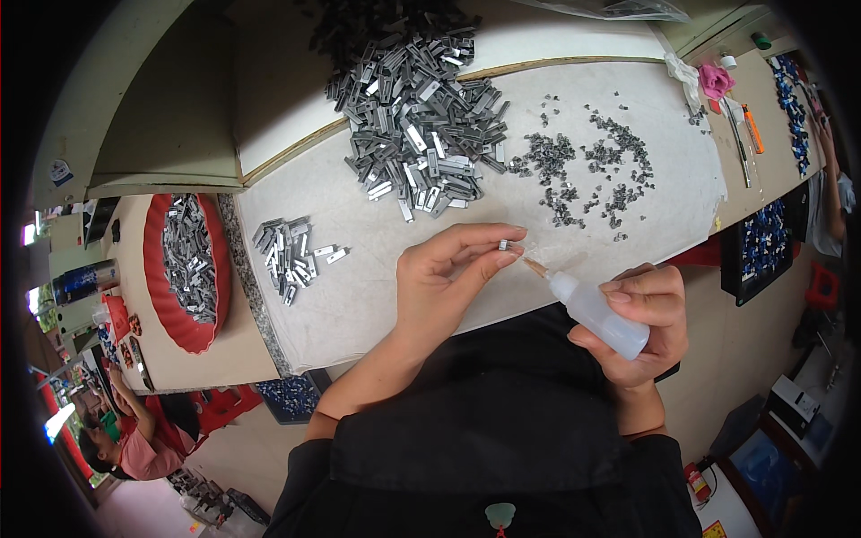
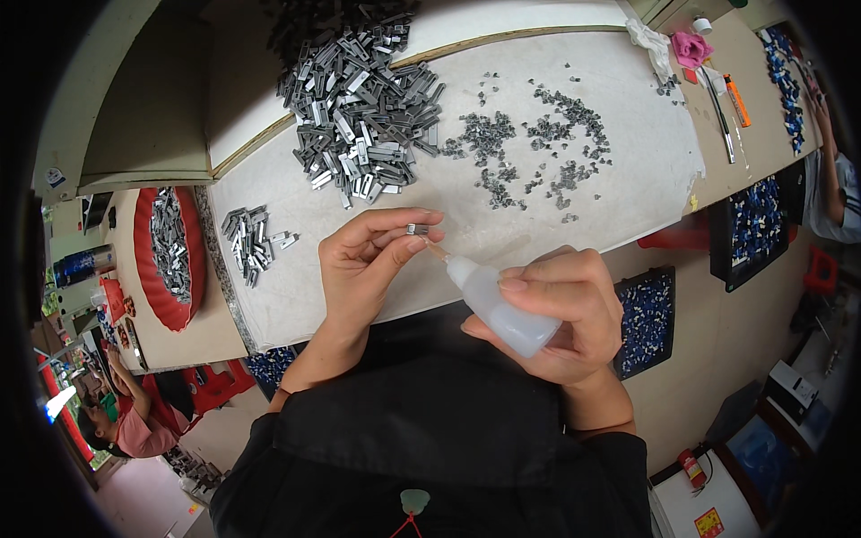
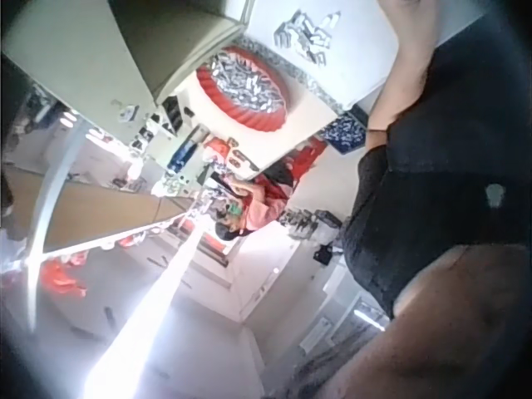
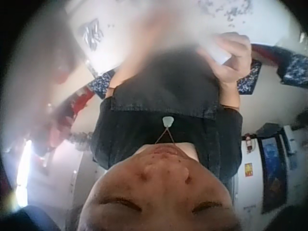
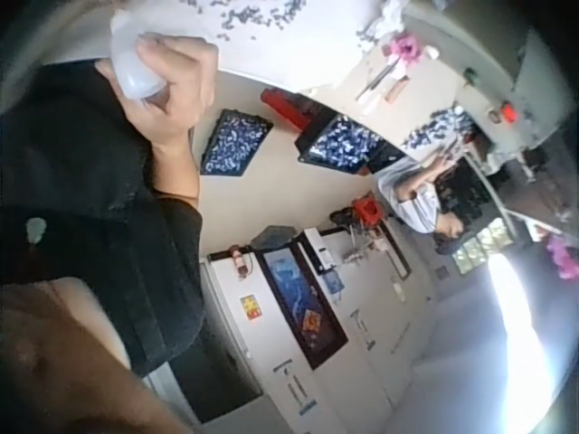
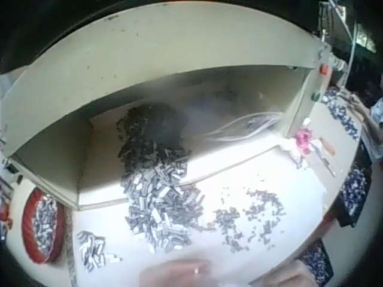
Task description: The person applies glue from a glue bottle to small metal components and then assembles them by hand.
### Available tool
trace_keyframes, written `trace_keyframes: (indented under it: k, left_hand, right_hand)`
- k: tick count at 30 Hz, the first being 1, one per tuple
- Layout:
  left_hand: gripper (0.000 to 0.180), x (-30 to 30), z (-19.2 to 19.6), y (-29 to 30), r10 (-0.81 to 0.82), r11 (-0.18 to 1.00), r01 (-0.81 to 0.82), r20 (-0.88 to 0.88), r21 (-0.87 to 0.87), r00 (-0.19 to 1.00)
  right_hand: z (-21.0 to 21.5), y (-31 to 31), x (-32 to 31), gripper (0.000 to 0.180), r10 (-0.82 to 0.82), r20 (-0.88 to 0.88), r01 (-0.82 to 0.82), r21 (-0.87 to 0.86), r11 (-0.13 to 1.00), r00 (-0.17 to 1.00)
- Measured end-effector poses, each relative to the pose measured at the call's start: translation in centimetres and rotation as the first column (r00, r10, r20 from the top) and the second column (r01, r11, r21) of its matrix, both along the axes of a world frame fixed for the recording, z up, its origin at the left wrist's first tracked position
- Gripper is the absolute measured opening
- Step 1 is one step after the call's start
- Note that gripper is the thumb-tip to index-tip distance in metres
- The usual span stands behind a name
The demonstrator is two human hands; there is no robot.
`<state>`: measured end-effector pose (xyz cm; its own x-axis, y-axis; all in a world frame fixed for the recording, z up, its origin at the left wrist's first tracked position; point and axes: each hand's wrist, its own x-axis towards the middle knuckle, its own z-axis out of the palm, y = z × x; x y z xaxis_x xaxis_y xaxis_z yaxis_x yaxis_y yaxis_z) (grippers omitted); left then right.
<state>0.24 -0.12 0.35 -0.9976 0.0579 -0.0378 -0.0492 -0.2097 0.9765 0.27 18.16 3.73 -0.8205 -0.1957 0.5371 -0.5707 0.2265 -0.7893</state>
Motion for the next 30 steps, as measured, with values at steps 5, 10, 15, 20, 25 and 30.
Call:
trace_keyframes:
  k: [5,10,15,20,25,30]
  left_hand:
    - [0.02,0.0,-0.1,0.0,-0.009,1.0,0.009,-0.007,-0.014,1.0]
    - [0.02,0.0,-0.1,-0.1,-0.009,1.0,0.009,-0.007,-0.008,1.0]
    - [0.02,0.0,0.1,-0.1,-0.013,1.0,0.013,0.004,-0.002,1.0]
    - [0.02,0.1,0.0,0.0,-0.014,1.0,0.014,0.012,-0.001,1.0]
    - [0.022,0.0,-0.2,0.0,0.015,0.998,-0.017,-0.038,-0.054,0.999]
    - [0.022,0.0,0.0,0.0,0.047,0.999,-0.046,-0.044,0.017,0.998]
  right_hand:
    - [0.1,-0.2,-0.1,0.043,-0.003,-0.013,0.003,0.012,1.0,1.0]
    - [0.1,-0.3,-0.1,0.043,0.003,-0.001,-0.003,0.016,1.0,1.0]
    - [0.0,-0.3,-0.2,0.044,0.003,-0.015,-0.003,0.029,1.0,1.0]
    - [0.0,-0.1,0.0,0.044,0.006,-0.013,-0.005,0.046,0.999,1.0]
    - [-0.1,0.7,-0.3,0.044,0.019,0.041,-0.017,-0.048,0.999,0.999]
    - [-1.3,2.5,-2.8,0.036,0.013,0.277,0.05,-0.218,0.975,0.961]
